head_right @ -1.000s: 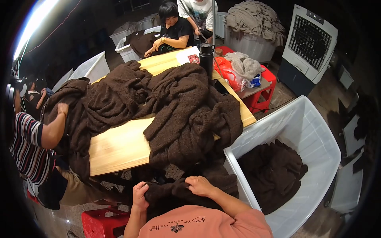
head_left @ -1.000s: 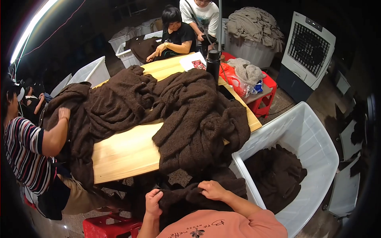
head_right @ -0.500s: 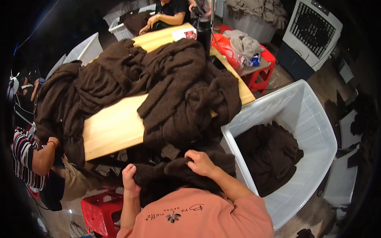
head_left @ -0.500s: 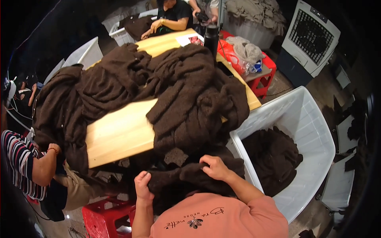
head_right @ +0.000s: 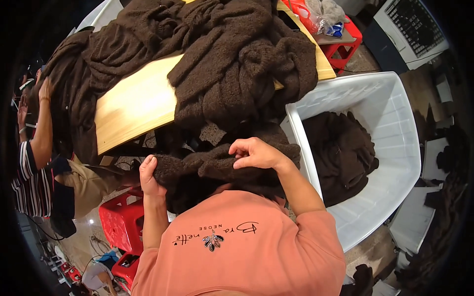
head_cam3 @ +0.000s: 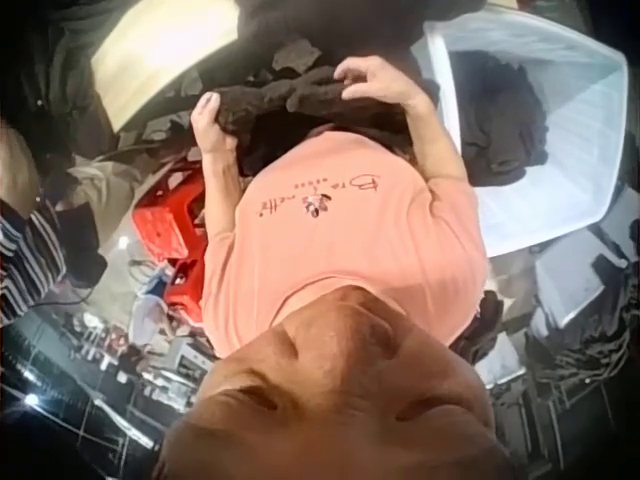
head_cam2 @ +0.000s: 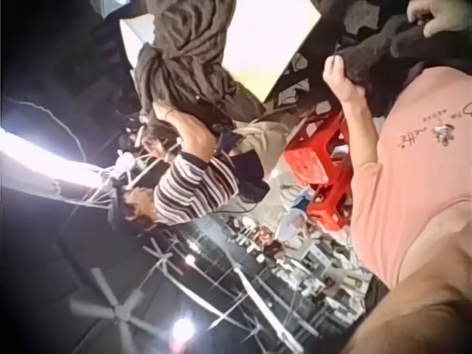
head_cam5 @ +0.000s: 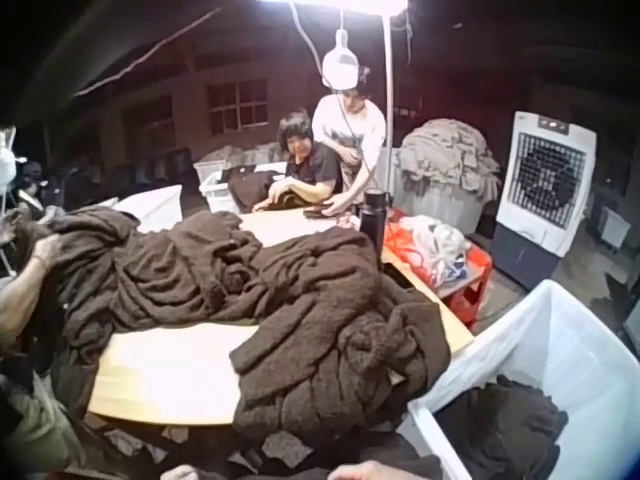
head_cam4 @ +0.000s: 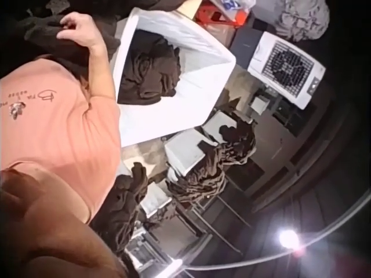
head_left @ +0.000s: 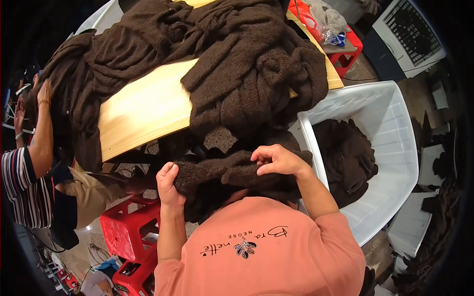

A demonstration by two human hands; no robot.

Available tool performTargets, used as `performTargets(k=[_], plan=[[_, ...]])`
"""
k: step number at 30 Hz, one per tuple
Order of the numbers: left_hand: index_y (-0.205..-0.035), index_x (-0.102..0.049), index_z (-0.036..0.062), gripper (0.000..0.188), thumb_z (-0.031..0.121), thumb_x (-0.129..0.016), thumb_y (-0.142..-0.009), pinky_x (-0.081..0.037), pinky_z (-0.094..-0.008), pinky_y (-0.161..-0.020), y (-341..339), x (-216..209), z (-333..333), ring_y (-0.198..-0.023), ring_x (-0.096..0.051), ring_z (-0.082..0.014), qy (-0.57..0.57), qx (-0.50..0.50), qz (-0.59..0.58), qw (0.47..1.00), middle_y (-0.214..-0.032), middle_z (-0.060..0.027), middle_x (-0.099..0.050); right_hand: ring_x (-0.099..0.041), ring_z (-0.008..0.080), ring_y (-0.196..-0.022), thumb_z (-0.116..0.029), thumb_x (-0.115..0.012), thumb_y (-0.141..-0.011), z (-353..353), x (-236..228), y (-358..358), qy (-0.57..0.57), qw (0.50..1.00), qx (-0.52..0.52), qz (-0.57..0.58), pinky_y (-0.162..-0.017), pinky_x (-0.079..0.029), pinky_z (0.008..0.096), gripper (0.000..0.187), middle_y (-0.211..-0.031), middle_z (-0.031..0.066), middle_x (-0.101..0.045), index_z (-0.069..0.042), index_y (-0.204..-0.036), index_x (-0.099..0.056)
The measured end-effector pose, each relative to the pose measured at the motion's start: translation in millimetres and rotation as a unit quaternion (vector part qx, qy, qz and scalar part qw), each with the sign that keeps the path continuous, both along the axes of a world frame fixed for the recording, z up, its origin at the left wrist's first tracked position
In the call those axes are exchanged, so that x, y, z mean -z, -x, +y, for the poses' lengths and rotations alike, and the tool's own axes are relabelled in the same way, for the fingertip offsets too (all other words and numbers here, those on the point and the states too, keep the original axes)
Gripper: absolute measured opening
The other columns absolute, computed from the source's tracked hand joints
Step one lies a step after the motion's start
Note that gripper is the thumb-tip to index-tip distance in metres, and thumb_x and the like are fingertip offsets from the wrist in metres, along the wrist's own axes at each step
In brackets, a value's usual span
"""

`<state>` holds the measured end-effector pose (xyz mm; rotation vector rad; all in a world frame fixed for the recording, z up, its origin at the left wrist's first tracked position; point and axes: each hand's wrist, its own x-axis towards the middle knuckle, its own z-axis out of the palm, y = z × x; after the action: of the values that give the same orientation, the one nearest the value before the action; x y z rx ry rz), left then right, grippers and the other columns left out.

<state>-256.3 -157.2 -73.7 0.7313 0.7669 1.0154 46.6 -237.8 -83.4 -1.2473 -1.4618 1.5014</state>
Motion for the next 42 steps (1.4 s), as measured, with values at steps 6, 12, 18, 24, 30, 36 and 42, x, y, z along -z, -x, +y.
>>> performTargets(k=[6, 12, 18, 24, 30, 36, 42], plan=[[-0.082, -0.055, 0.0006, 0.01, 0.009, -0.05, -0.085, -0.052, -0.0314, -0.07, 0.9, 0.5, -3.2, -0.071, -0.062, -0.0196, 0.003, -0.003, -0.014, 1.0, -0.081, -0.0114, -0.063, -0.056, 0.0348, -0.08, -0.001, -0.058, -0.066, -8.7, 3.6, 11.8, -0.183, 0.941, 0.028, -0.282, -0.07, -0.046, 0.0377, 0.024, -0.081, 0.0131, -0.059, -0.001, -0.09, -0.055], [-0.077, -0.056, 0.0024, 0.008, 0.004, -0.051, -0.083, -0.05, -0.0271, -0.066, -2.0, -5.3, -4.2, -0.067, -0.061, -0.0147, 0.031, -0.038, -0.004, 0.999, -0.079, -0.0076, -0.063, -0.058, 0.0308, -0.072, 0.005, -0.053, -0.069, -11.6, 0.7, 11.9, -0.17, 0.961, 0.127, -0.175, -0.063, -0.046, 0.0337, 0.017, -0.078, 0.0138, -0.058, 0.0, -0.085, -0.054], [-0.078, -0.056, 0.0023, 0.007, 0.005, -0.051, -0.083, -0.051, -0.0279, -0.068, -6.4, -3.3, -2.3, -0.07, -0.061, -0.0152, 0.038, -0.044, -0.018, 0.998, -0.08, -0.0079, -0.064, -0.059, 0.0278, -0.065, -0.002, -0.063, -0.072, -12.8, 6.9, 27.4, -0.29, 0.866, 0.279, -0.296, -0.057, -0.047, 0.0323, 0.016, -0.073, 0.0125, -0.058, -0.002, -0.086, -0.056], [-0.083, -0.055, 0.001, 0.01, 0.009, -0.049, -0.085, -0.051, -0.0318, -0.071, -9.3, -2.5, -1.8, -0.072, -0.062, -0.02, 0.037, -0.031, -0.031, 0.998, -0.081, -0.0105, -0.063, -0.054, 0.0305, -0.093, -0.018, -0.074, -0.064, -19.6, 21.1, 63.4, -0.291, 0.897, 0.147, -0.297, -0.077, -0.045, 0.0367, 0.046, -0.102, 0.0145, -0.056, -0.003, -0.102, -0.053], [-0.08, -0.054, 0.0016, 0.01, 0.009, -0.05, -0.085, -0.051, -0.0302, -0.069, -6.4, -0.6, -4.2, -0.07, -0.061, -0.0182, 0.009, -0.001, -0.031, 0.999, -0.079, -0.0101, -0.063, -0.051, 0.0318, -0.102, -0.023, -0.072, -0.065, 7.6, 17.7, 53.0, -0.256, 0.939, 0.021, -0.228, -0.088, -0.039, 0.0403, 0.057, -0.11, 0.0149, -0.055, -0.004, -0.114, -0.05], [-0.08, -0.054, 0.0017, 0.009, 0.009, -0.05, -0.085, -0.051, -0.0304, -0.07, -6.1, 0.3, -4.0, -0.071, -0.062, -0.0187, 0.017, -0.012, -0.033, 0.999, -0.081, -0.0107, -0.063, -0.05, 0.0028, -0.072, -0.008, -0.059, -0.082, 10.3, 26.9, 47.0, 0.053, 0.974, 0.074, 0.208, -0.063, -0.042, 0.02, 0.01, -0.073, -0.0026, -0.058, 0.001, -0.083, -0.061], [-0.079, -0.056, 0.0012, 0.008, 0.005, -0.052, -0.084, -0.048, -0.0248, -0.065, -18.8, -2.4, -3.9, -0.065, -0.058, -0.0124, 0.042, -0.048, 0.011, 0.998, -0.076, -0.006, -0.062, -0.048, 0.0051, -0.07, -0.009, -0.064, -0.076, 14.8, 17.7, 20.5, 0.018, 0.986, 0.024, 0.166, -0.065, -0.041, 0.0223, 0.01, -0.073, -0.0033, -0.056, -0.002, -0.082, -0.06]])
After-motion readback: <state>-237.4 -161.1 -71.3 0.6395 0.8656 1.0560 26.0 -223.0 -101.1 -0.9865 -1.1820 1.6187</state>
